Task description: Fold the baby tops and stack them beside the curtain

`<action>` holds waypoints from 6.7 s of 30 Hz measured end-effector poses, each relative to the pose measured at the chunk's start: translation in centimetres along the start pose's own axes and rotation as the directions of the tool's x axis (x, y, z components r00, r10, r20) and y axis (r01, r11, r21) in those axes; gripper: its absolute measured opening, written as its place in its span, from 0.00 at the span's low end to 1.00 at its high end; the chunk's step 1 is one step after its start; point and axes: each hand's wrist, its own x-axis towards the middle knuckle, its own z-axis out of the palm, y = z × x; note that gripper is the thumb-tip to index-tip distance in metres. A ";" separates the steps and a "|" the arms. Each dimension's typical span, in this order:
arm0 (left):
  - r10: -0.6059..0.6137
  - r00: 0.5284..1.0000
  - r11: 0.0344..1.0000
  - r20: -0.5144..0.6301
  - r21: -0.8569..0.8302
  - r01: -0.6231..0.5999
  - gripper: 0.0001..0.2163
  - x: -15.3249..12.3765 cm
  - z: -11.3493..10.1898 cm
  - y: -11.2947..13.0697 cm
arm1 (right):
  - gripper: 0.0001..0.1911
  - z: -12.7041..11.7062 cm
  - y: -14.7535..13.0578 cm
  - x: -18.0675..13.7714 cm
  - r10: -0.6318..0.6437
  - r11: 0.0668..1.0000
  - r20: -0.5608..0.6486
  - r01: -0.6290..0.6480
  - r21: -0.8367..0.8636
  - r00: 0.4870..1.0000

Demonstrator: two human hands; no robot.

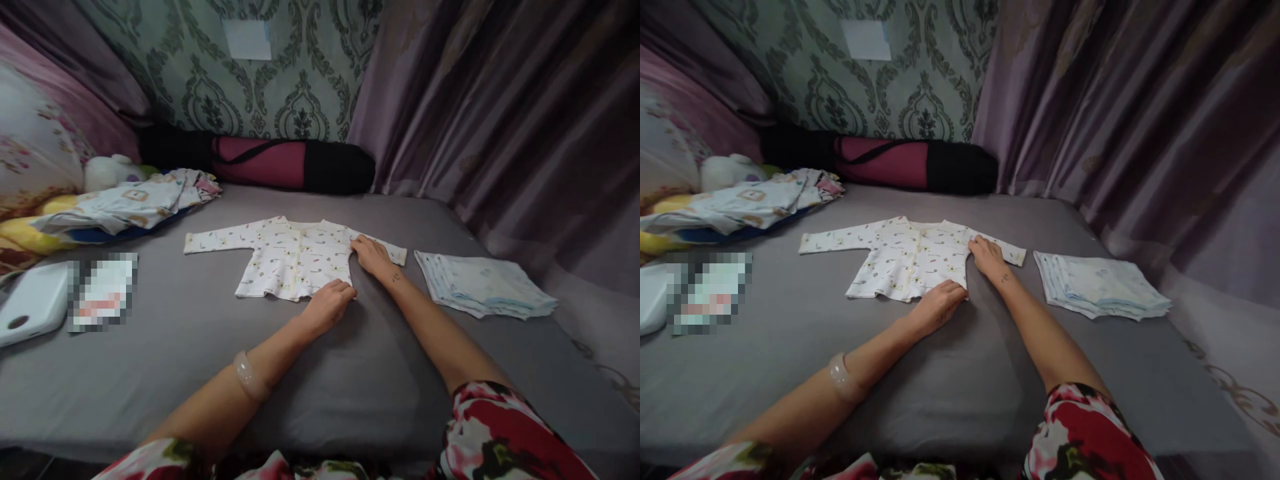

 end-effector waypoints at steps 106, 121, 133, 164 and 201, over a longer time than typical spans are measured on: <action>-0.150 0.988 0.984 0.034 0.104 0.146 0.12 -9.8 -7.8 -6.3 | 0.09 -1.2 -14.4 -4.8 -0.194 0.817 -0.102 0.218 0.534 0.976; -0.302 0.894 0.951 -0.332 -0.046 0.305 0.14 -10.7 -7.4 -7.0 | 0.27 -1.4 -15.3 -6.5 -0.357 0.804 -0.051 0.335 0.491 0.933; -0.224 0.968 0.960 -0.117 0.144 0.240 0.20 -10.3 -5.4 -7.0 | 0.31 0.0 -11.0 -2.3 -0.041 0.943 0.009 0.035 0.332 0.999; -0.179 0.983 0.973 -0.046 0.139 0.183 0.15 -10.0 -6.1 -6.6 | 0.37 2.0 -5.7 6.8 0.360 0.892 0.153 -0.388 0.233 0.920; -0.834 0.520 0.519 -0.182 0.056 0.853 0.12 -12.8 -9.4 -10.5 | 0.35 2.8 -21.8 15.0 0.042 0.934 0.030 -0.049 0.353 0.999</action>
